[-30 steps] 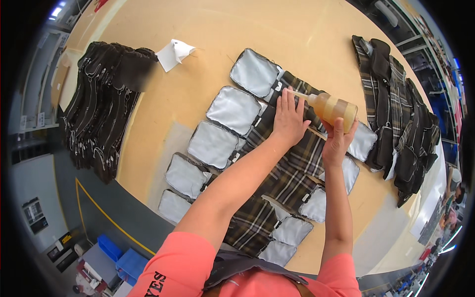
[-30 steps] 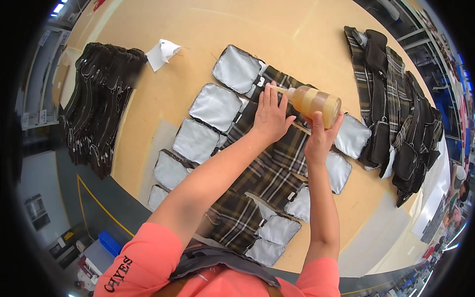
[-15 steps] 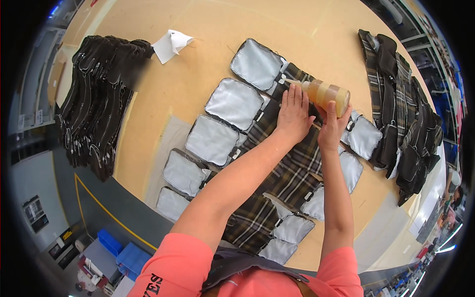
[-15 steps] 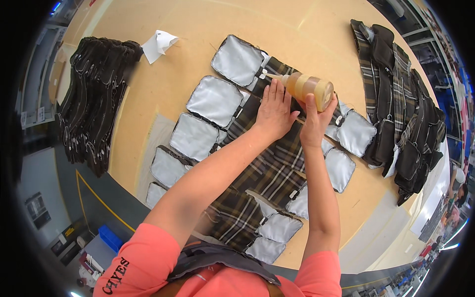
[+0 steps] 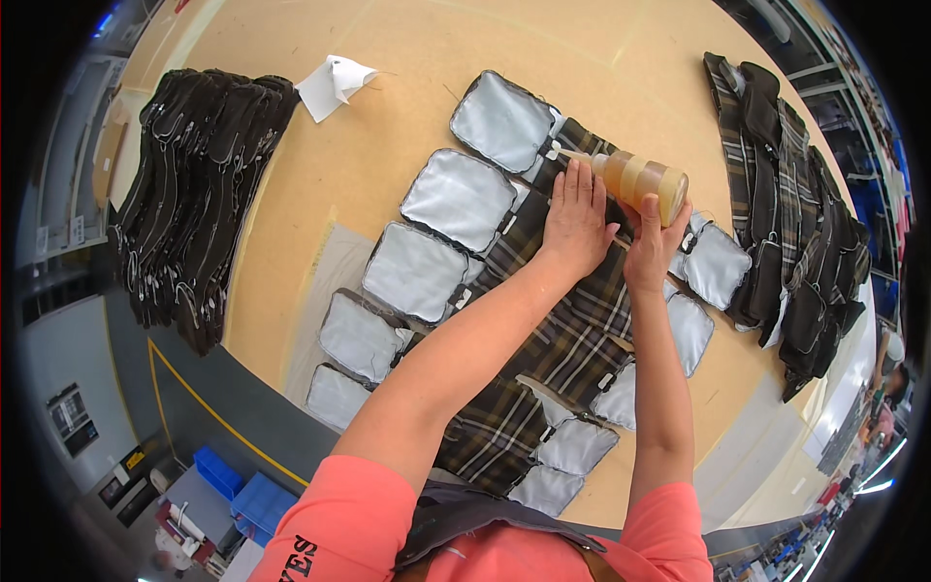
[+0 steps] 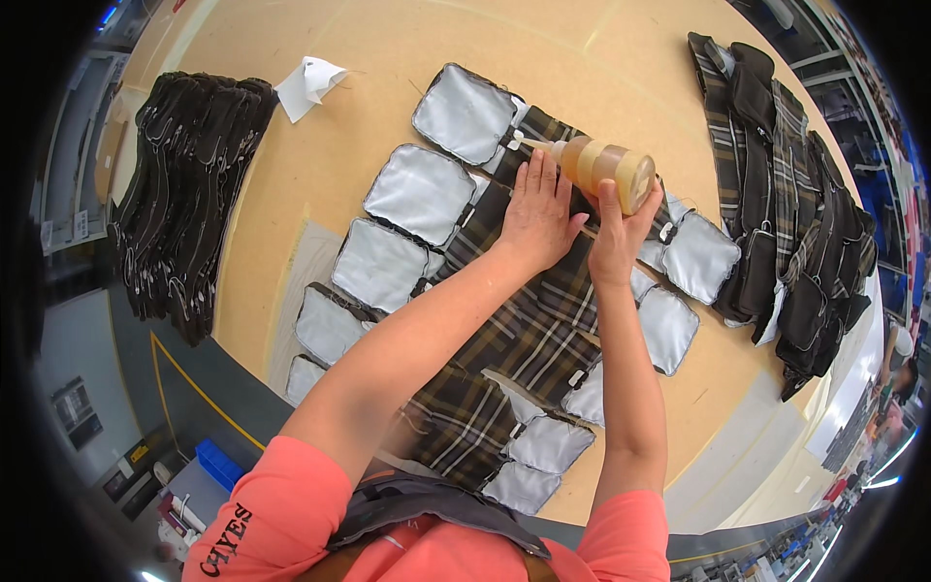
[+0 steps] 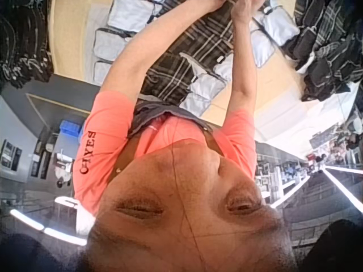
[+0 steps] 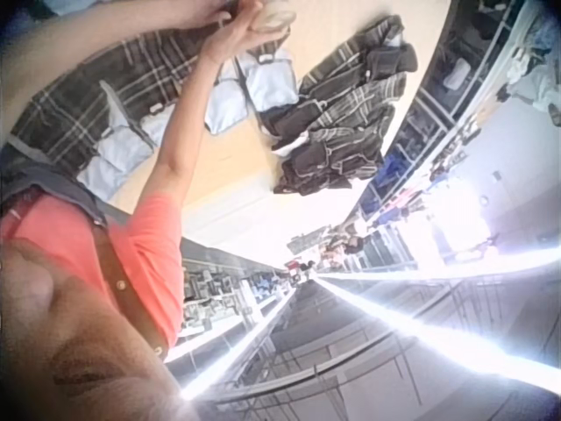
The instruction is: The person assembles plaid fabric pouches by applying adhesive from a squeeze bottle to the edges of the fabric and pressing them onto white backing pieces. They repeat this process for multiple units, stacking the finished pouches on the table.
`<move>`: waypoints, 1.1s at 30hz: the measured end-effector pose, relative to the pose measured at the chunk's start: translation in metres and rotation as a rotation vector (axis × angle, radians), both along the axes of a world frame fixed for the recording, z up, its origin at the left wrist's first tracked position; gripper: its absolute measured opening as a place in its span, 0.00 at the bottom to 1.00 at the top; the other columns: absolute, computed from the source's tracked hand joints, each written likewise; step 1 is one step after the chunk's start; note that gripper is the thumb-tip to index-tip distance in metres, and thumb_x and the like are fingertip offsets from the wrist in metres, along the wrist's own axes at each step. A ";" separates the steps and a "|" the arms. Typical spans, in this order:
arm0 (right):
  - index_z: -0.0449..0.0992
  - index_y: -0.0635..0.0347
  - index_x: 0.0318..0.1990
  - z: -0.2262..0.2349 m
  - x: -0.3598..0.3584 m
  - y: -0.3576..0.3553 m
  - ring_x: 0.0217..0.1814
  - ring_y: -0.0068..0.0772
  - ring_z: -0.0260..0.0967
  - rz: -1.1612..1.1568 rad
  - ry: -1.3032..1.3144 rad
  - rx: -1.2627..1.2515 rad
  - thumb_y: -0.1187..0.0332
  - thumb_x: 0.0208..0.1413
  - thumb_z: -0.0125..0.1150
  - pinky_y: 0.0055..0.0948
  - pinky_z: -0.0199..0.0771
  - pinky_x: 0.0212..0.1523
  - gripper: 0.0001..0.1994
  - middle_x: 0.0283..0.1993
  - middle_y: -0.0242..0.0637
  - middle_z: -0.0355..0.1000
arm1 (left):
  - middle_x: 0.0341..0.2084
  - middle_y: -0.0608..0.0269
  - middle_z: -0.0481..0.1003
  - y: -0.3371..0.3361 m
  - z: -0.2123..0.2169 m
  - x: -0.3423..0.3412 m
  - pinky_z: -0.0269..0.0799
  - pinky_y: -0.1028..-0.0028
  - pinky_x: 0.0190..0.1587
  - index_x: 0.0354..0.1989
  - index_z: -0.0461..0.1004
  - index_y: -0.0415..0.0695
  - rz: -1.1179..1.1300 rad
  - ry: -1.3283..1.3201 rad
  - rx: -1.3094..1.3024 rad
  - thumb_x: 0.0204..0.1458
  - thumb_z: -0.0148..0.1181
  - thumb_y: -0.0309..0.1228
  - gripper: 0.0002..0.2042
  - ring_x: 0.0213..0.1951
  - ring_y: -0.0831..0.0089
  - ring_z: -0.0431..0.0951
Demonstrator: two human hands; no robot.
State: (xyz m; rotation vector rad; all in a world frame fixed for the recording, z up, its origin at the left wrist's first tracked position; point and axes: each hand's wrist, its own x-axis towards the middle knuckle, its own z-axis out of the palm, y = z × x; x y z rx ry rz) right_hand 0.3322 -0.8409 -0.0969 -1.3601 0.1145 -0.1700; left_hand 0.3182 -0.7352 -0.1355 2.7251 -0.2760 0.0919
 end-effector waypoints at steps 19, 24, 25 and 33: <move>0.66 0.63 0.55 0.023 -0.018 -0.024 0.57 0.46 0.67 0.069 0.273 0.995 0.60 0.54 0.66 0.37 0.77 0.54 0.25 0.55 0.45 0.67 | 0.67 0.35 0.45 0.000 0.004 0.002 0.41 0.52 0.69 0.66 0.50 0.33 0.013 0.031 -0.070 0.51 0.58 0.44 0.39 0.69 0.45 0.43; 0.68 0.62 0.58 0.073 -0.065 -0.113 0.68 0.49 0.56 0.108 0.140 1.544 0.63 0.48 0.70 0.40 0.70 0.61 0.29 0.66 0.48 0.58 | 0.66 0.34 0.46 0.000 -0.002 0.001 0.43 0.53 0.68 0.66 0.50 0.33 -0.013 0.005 -0.024 0.55 0.56 0.45 0.38 0.69 0.45 0.43; 0.65 0.61 0.60 0.078 -0.086 -0.141 0.68 0.45 0.57 0.095 0.152 1.459 0.63 0.49 0.70 0.39 0.68 0.63 0.31 0.67 0.46 0.57 | 0.66 0.34 0.46 0.003 0.000 0.002 0.43 0.54 0.68 0.66 0.50 0.32 -0.008 0.021 -0.008 0.55 0.56 0.45 0.37 0.69 0.45 0.43; 0.65 0.48 0.58 0.091 -0.316 -0.265 0.48 0.40 0.69 -0.662 0.513 0.290 0.46 0.56 0.58 0.44 0.74 0.46 0.27 0.48 0.38 0.71 | 0.49 0.50 0.65 0.006 0.026 0.010 0.62 0.62 0.55 0.54 0.64 0.35 -0.141 -0.040 0.030 0.48 0.63 0.40 0.29 0.53 0.56 0.65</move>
